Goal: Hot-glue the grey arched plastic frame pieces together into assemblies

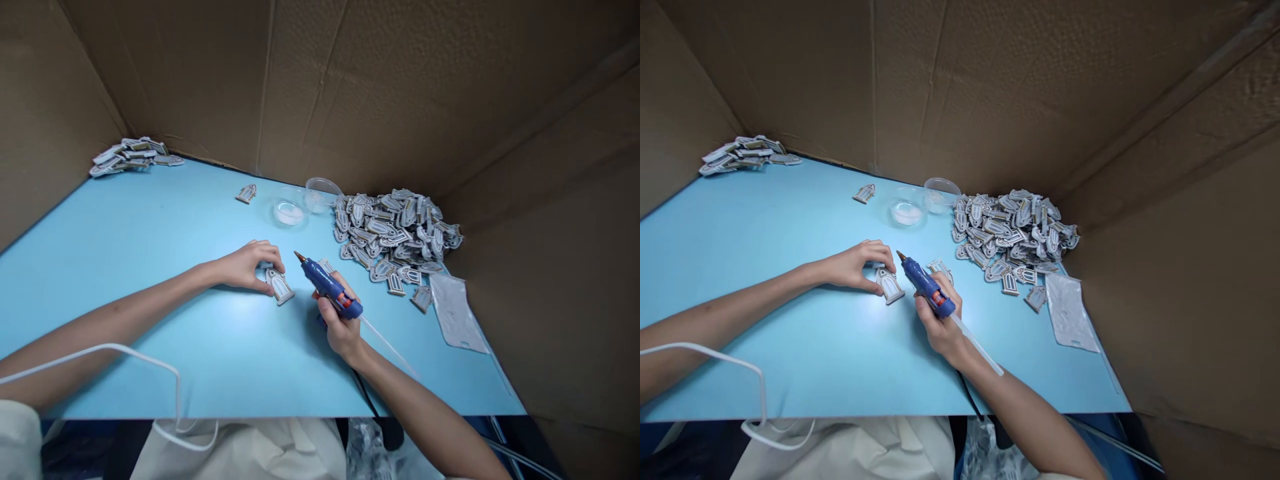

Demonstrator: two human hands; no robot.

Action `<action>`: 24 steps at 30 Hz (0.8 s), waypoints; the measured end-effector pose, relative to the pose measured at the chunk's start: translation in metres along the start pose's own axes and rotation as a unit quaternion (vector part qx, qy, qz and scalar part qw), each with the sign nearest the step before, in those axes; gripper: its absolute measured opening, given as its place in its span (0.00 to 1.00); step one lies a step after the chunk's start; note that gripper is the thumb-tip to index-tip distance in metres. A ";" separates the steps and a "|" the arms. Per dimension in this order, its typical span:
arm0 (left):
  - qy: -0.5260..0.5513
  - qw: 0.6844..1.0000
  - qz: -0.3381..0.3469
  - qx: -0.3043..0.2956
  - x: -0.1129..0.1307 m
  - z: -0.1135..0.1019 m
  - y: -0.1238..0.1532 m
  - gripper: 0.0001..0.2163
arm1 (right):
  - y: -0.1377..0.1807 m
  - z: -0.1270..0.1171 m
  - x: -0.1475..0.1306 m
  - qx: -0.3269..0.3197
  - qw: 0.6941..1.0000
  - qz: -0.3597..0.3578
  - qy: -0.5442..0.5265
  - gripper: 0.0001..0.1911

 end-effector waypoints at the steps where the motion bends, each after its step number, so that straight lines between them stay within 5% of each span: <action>1: -0.001 1.000 -0.001 0.001 0.000 0.000 0.000 0.19 | -0.002 -0.002 -0.002 -0.016 1.000 0.008 0.001 0.14; 10: -0.003 1.000 0.004 0.001 0.002 -0.002 0.001 0.19 | -0.010 0.004 0.001 -0.138 0.982 0.097 0.085 0.19; 24: -0.006 1.000 -0.004 -0.001 0.002 -0.002 0.000 0.20 | -0.009 0.008 0.000 -0.145 0.977 0.107 0.111 0.18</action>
Point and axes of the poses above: each hand's wrist, its own y-axis away from the middle knuckle, its own z-axis out of the palm, x = y × z, the point moved 4 cm from there along -y, towards the middle knuckle, and after that the axes turned 13 degrees about -y, right-handed, at the moved point
